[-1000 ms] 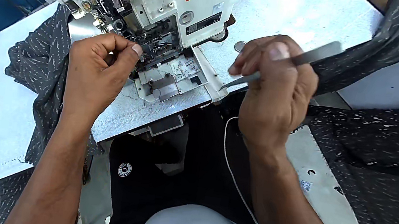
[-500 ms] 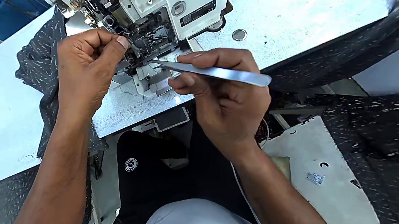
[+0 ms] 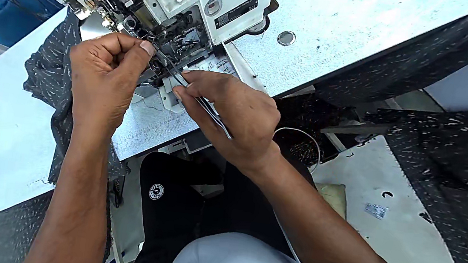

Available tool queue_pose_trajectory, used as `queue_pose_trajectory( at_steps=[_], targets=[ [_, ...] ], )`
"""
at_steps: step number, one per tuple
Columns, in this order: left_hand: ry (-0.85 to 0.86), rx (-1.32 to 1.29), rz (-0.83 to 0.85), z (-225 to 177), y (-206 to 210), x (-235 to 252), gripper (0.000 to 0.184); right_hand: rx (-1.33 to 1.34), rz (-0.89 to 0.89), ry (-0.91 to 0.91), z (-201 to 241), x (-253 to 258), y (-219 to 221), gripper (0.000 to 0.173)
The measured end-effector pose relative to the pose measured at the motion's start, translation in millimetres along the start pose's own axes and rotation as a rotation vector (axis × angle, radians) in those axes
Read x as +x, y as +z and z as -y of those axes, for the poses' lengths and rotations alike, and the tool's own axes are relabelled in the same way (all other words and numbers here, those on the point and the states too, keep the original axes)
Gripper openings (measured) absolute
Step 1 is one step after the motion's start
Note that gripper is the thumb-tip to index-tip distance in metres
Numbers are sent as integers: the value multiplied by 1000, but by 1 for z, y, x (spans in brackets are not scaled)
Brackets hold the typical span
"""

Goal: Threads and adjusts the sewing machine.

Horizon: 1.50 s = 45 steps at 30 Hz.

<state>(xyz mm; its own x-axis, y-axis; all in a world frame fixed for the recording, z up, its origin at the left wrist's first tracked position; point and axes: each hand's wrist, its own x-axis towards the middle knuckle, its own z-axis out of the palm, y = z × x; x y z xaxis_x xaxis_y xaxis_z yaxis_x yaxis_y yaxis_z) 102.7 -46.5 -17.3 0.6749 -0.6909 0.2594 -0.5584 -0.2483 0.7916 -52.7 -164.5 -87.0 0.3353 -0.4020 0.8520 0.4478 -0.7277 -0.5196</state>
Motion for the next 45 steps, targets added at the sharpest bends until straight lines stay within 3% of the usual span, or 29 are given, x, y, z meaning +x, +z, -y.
queue_pose_trajectory(
  at_steps=[12, 24, 45],
  targets=[
    [-23, -12, 8, -2, -1, 0, 9, 13, 4, -14, -3, 0, 1, 4],
    [-23, -220, -146, -2, 2, -2, 13, -53, -31, 46, -31, -7, 16, 9],
    [-19, -239, -158, -1, 2, -2, 14, -88, -1, 40, -45, -9, 27, 7]
  ],
)
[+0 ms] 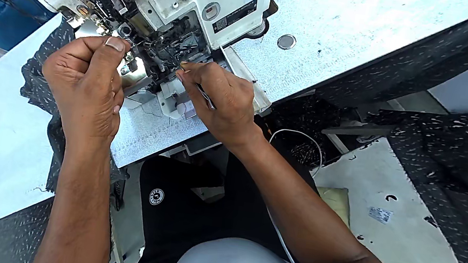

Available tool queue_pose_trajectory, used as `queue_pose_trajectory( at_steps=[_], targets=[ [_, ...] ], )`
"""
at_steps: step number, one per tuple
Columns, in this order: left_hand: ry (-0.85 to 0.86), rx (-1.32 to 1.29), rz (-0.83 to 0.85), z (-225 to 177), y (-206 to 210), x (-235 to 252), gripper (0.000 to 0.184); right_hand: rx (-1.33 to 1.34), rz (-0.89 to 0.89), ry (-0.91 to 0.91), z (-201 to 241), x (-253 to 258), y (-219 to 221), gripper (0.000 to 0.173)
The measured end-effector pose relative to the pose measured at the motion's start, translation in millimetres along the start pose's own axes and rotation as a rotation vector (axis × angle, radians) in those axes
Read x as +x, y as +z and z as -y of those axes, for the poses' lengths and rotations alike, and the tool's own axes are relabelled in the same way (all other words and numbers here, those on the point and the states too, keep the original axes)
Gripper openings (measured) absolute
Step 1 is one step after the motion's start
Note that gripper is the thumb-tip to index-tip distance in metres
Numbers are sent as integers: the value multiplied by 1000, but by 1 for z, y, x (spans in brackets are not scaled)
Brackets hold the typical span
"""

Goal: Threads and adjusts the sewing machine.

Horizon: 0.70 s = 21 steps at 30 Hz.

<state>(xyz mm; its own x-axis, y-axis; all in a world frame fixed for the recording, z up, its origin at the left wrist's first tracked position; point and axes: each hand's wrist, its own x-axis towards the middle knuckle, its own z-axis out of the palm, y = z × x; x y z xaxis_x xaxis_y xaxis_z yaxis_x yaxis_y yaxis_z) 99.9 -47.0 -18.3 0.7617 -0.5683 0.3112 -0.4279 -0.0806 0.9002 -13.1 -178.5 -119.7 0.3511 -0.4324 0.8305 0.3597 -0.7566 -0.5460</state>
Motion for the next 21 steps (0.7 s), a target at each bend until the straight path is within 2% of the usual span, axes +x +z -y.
queue_pose_trajectory(
  at_steps=[21],
  targets=[
    [14, -6, 2, 0, 1, 0, 14, -71, -9, -15, -1, 1, 5, 6]
  ],
)
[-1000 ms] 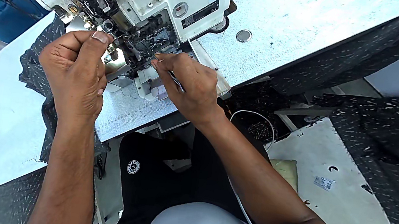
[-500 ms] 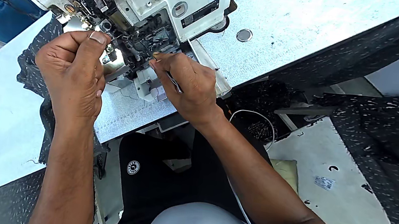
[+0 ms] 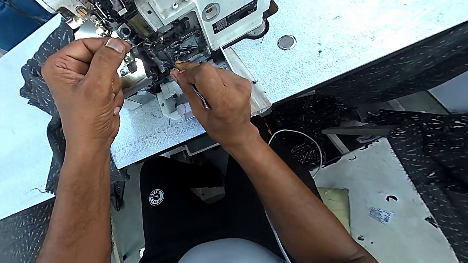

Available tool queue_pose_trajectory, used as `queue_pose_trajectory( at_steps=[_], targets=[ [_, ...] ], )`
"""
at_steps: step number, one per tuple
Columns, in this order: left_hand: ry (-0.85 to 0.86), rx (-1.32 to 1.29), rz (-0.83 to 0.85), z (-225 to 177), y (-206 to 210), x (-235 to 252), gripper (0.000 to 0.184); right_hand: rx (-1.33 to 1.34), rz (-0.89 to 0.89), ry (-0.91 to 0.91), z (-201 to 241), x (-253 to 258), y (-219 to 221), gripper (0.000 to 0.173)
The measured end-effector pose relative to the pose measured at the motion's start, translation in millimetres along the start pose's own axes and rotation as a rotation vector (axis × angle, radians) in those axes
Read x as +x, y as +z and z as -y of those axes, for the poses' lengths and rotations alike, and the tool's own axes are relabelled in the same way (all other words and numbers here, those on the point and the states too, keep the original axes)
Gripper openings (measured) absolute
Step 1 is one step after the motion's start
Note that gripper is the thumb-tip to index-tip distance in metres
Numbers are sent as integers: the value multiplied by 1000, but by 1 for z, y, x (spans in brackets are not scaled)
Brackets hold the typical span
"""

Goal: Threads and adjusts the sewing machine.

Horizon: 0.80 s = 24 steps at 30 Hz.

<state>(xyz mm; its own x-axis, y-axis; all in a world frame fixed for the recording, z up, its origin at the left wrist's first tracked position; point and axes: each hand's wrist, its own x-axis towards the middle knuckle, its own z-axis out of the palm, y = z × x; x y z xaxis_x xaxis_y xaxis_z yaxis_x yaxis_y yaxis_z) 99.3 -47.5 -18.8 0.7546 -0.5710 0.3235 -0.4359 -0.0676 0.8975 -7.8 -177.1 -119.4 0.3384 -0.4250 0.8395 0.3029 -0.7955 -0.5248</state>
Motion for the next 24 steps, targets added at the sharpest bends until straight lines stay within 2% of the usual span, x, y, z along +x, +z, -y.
queue_pose_trajectory(
  at_steps=[24],
  targets=[
    [5, 6, -5, 1, 0, 0, 13, -8, -5, 18, 0, -1, 0, 8]
  ],
)
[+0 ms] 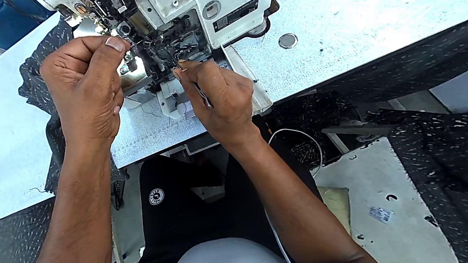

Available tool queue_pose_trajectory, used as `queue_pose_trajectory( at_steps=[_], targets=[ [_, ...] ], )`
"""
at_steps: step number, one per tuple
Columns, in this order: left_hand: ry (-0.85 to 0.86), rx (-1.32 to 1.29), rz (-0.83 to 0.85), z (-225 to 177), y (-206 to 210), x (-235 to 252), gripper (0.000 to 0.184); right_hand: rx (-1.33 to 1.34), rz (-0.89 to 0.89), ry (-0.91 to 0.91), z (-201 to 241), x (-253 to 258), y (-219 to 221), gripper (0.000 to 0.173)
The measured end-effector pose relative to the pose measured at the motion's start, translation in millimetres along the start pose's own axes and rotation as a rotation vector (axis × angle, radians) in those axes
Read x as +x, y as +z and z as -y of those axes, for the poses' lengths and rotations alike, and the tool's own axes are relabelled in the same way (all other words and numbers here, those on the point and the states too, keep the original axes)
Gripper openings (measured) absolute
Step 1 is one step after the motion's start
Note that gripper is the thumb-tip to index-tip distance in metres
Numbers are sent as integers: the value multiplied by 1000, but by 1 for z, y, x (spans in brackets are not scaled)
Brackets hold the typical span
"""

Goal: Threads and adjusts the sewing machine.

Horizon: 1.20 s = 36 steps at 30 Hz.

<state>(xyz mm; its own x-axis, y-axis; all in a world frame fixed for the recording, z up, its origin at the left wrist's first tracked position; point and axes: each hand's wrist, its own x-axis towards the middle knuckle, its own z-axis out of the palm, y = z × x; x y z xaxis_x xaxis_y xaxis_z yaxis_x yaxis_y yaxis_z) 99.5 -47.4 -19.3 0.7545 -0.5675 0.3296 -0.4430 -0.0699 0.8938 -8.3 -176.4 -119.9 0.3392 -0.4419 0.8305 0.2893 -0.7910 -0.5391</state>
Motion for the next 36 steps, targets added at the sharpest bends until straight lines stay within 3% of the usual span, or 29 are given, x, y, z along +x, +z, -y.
queue_pose_trajectory(
  at_steps=[29, 36],
  targets=[
    [11, 4, -10, 2, 0, -1, 12, -17, -36, 6, 3, 2, 0, 9],
    [10, 1, -12, 1, 1, -1, 13, 239, -47, 107, 10, 7, -14, 10]
  ],
)
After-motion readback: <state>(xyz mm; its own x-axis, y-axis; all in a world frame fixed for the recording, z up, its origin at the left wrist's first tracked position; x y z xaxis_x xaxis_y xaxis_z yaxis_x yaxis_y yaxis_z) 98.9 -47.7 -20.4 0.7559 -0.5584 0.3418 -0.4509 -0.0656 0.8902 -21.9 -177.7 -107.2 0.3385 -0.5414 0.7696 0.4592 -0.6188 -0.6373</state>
